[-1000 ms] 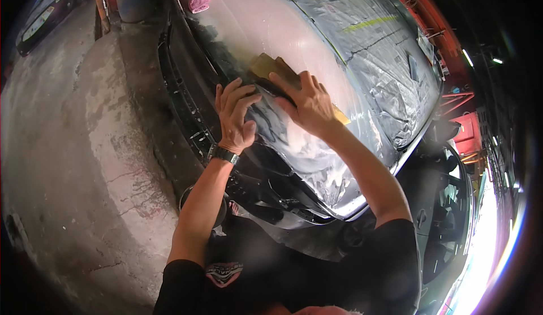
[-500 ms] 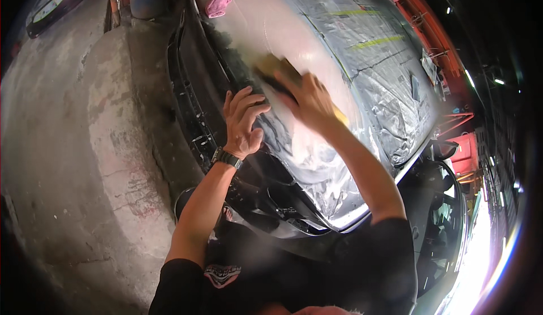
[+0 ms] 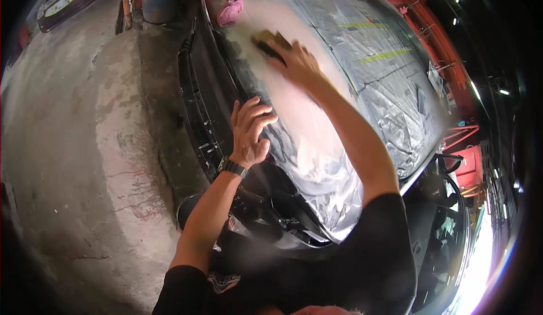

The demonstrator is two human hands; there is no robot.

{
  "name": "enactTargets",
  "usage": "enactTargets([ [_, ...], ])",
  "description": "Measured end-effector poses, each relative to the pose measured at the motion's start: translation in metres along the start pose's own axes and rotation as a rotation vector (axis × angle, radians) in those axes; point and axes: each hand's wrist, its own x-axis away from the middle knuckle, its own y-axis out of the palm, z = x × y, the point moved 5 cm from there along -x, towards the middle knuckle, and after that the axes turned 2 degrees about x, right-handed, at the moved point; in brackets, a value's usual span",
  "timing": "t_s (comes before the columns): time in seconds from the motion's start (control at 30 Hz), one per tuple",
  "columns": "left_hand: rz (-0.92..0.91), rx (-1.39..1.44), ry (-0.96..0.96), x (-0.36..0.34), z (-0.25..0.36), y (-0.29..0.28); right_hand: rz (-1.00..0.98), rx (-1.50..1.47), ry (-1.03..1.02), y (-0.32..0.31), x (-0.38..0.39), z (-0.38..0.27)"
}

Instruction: The person sands the hood of a car using a sanding block and a pink cloth. They repeatedly rub the surface of the hood, which is covered in a white substance, and occasionally dip the sanding block into a bucket of water.

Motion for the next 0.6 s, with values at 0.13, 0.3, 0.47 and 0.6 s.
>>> enactTargets([
  [0.13,-0.017,0.013,0.031,-0.003,0.006,0.005,0.021,0.061,-0.100,-0.022,0.106,0.000],
  [0.3,-0.003,0.041,0.030,0.004,0.005,0.008,-0.035,0.049,0.000,0.002,-0.009,0.023],
  [0.47,-0.031,0.026,0.046,0.000,0.009,0.016,-0.057,0.122,0.225,0.021,-0.104,0.046],
  [0.6,-0.093,-0.033,0.040,-0.003,0.006,0.002,-0.073,0.042,0.132,0.002,-0.005,0.014],
])
